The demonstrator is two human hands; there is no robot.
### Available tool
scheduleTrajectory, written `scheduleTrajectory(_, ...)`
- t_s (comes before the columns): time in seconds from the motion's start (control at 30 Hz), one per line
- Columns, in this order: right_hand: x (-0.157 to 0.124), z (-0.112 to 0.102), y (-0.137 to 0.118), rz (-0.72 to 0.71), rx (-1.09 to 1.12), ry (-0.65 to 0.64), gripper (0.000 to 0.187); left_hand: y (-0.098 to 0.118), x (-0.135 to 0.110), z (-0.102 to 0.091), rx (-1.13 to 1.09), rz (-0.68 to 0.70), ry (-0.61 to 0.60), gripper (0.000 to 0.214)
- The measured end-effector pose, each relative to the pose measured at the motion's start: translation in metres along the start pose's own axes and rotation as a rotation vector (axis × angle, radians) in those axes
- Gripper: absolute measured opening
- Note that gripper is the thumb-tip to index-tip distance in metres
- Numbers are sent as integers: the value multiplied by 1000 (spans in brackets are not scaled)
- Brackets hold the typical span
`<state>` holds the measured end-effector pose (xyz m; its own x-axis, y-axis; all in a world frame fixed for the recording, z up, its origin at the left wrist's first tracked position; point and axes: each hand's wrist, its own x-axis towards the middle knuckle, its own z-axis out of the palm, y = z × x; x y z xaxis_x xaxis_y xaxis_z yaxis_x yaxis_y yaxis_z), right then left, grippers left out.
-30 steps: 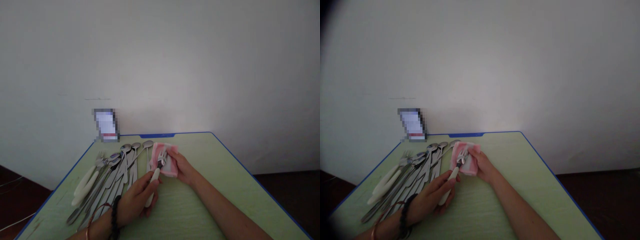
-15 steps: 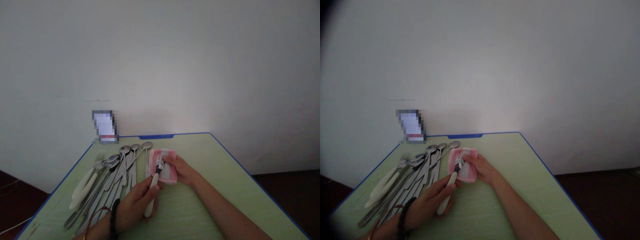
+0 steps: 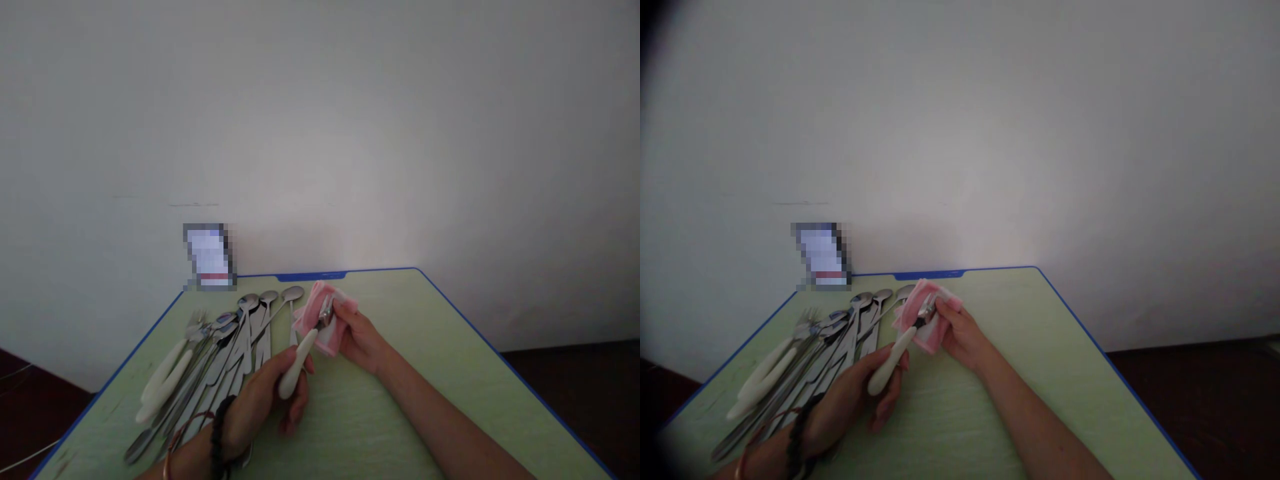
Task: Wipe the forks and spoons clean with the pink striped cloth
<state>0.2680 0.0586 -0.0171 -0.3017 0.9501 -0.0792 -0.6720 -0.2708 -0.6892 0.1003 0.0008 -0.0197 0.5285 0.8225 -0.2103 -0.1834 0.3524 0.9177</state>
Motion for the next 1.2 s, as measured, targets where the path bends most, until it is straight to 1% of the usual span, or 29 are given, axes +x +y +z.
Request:
scheduleTrajectory(0.07,1,-1,1,-8,10,23,22,-1,1,-1,0,9,10,32)
scheduleTrajectory(0.17,3,-1,2,-19,23,35,20,-1,-1,2,64,37,36,29)
scheduleTrajectory(0.37,4,-3,3,-7,-6,-7,24,3,-3,7,134,33,53,33)
scheduleTrajectory(0.43,3,-3,3,-18,-40,-40,27,4,-2,7,156,30,62,34)
scheduleTrajectory(0.57,1,-2,3,-29,-111,-173,35,5,-1,7,205,23,71,35)
scheduleTrajectory(0.63,1,-1,2,-22,-132,-199,37,3,-1,6,222,22,67,37)
scheduleTrajectory(0.8,2,-1,2,0,-129,-161,37,-1,-1,4,274,42,52,38)
scheduleTrajectory(0.93,2,-2,2,32,-159,-169,30,0,-1,4,327,50,51,38)
scheduleTrajectory(1.07,2,0,3,50,-184,-127,24,3,-1,6,356,44,33,37)
scheduleTrajectory(1.2,1,2,3,72,-189,-96,22,2,-1,5,356,64,18,36)
